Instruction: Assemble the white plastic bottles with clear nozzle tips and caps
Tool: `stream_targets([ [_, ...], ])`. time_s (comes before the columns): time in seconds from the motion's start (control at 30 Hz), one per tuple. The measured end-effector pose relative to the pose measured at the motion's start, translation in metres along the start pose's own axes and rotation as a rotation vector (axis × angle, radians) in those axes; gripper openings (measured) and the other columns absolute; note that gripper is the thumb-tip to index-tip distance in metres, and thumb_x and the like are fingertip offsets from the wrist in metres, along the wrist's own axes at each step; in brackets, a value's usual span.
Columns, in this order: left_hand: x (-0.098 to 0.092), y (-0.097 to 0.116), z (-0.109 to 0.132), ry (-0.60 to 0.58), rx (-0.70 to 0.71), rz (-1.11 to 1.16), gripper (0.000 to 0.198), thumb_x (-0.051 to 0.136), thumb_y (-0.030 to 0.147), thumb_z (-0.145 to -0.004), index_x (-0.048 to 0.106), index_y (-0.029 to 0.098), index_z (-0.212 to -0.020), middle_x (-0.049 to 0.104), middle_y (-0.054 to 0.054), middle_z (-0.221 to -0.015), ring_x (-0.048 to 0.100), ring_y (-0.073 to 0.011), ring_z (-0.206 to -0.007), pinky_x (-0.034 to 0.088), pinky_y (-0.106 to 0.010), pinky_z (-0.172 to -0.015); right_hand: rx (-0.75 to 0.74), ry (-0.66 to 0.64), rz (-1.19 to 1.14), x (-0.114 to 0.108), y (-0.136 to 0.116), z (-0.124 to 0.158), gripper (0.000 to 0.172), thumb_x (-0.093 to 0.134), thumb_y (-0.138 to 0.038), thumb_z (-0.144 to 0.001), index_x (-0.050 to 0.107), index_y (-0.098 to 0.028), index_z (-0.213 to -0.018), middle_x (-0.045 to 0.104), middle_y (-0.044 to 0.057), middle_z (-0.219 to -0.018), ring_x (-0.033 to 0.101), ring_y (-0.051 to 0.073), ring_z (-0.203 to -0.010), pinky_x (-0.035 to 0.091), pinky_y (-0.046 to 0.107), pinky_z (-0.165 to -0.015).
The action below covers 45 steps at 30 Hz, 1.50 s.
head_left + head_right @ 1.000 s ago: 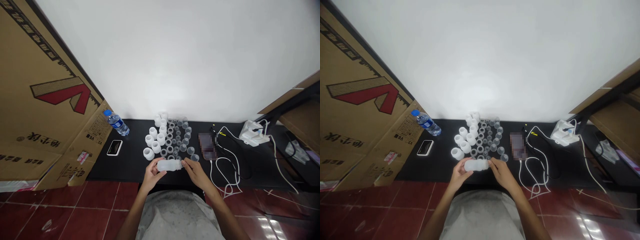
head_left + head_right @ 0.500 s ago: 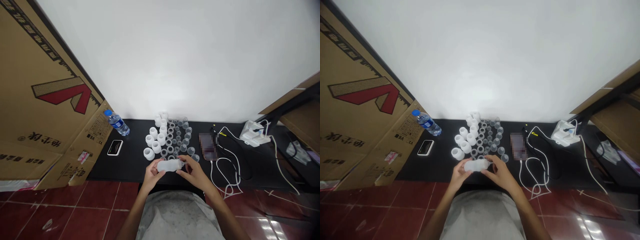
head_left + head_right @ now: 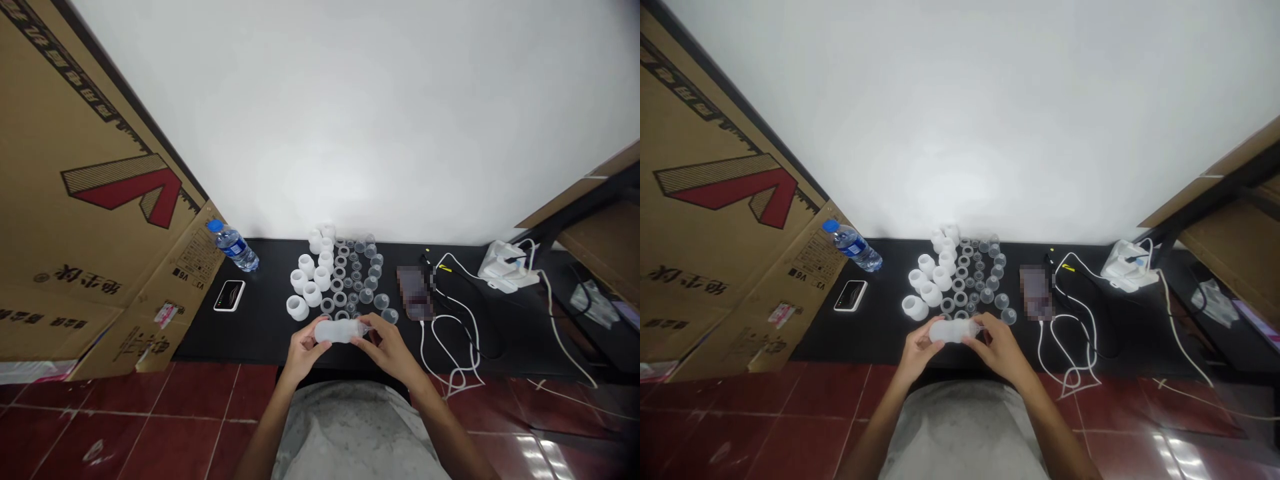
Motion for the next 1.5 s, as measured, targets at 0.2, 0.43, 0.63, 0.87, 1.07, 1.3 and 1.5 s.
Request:
stream_targets([
  [0.2,0.003,-0.002,0.001,0.023,0.036,0.017,0.062,0.096,0.039,-0.074,0.077,0.015,-0.128,0.081,-0.016,-0.123,0.077,-0.0325,-0.112,0.061,-0.043,-0.101,0.012,0.004,-0.027,0.000,0.000,0.003,0.038,0.073,-0.053,-0.100,0.072,-0.025,-0.126,0.075,0.007,-0.107,0.061,0.019,-0.072,0.052,0.032,-0.068],
  [0.43,0.006,0.013,0.003,-0.008,0.048,-0.015,0.057,0.091,0.046,-0.079,0.076,0.016,-0.125,0.079,-0.017,-0.125,0.077,-0.0316,-0.110,0.061,-0.039,-0.095,0.071,0.006,-0.096,0.004,0.006,0.003,0.047,0.076,-0.051,-0.096,0.070,-0.026,-0.135,0.074,0.004,-0.100,0.052,0.014,-0.060,0.046,0.028,-0.059],
  [0.63,0.003,0.007,0.002,-0.041,0.013,-0.032,0.048,0.088,0.049,-0.083,0.080,0.016,-0.117,0.083,-0.012,-0.105,0.078,-0.0264,-0.093,0.062,-0.032,-0.082,0.056,0.032,-0.076,0.005,0.005,0.001,0.039,0.073,-0.053,-0.098,0.073,-0.022,-0.122,0.071,0.002,-0.086,0.055,0.016,-0.063,0.047,0.029,-0.061],
  [0.87,0.003,0.001,0.005,0.000,0.022,-0.040,0.049,0.090,0.047,-0.081,0.082,0.015,-0.118,0.085,-0.015,-0.108,0.081,-0.0309,-0.096,0.066,-0.040,-0.088,0.059,0.039,-0.068,0.008,0.009,0.002,0.036,0.069,-0.056,-0.101,0.070,-0.022,-0.115,0.069,0.001,-0.080,0.059,0.018,-0.065,0.047,0.029,-0.064],
  [1.07,0.005,-0.002,0.006,0.003,0.038,-0.046,0.050,0.090,0.046,-0.081,0.082,0.014,-0.118,0.084,-0.017,-0.115,0.081,-0.0325,-0.102,0.065,-0.042,-0.093,0.101,0.026,-0.088,0.006,0.010,0.001,0.037,0.071,-0.056,-0.099,0.071,-0.022,-0.112,0.069,0.000,-0.076,0.059,0.017,-0.063,0.046,0.029,-0.061],
  [1.3,0.004,0.001,0.002,0.130,0.088,-0.031,0.049,0.089,0.051,-0.080,0.080,0.015,-0.113,0.083,-0.015,-0.110,0.079,-0.0303,-0.101,0.063,-0.036,-0.089,0.096,0.139,-0.030,-0.014,0.016,0.000,0.036,0.061,-0.053,-0.104,0.073,-0.023,-0.120,0.075,0.004,-0.089,0.059,0.017,-0.061,0.046,0.030,-0.061],
  [1.5,0.002,-0.005,-0.001,0.158,0.081,0.028,0.048,0.089,0.048,-0.082,0.078,0.016,-0.116,0.081,-0.014,-0.115,0.078,-0.0288,-0.102,0.063,-0.032,-0.080,0.077,0.143,0.169,-0.026,0.037,0.003,0.021,0.067,-0.043,-0.101,0.074,-0.023,-0.104,0.075,0.004,-0.089,0.059,0.018,-0.063,0.048,0.032,-0.065],
])
Point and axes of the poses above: each hand's wrist, its own z-axis away from the middle knuckle, its own x-axis out of the palm, y = z × x, the point moved 2 cm from there along -z, towards the middle knuckle
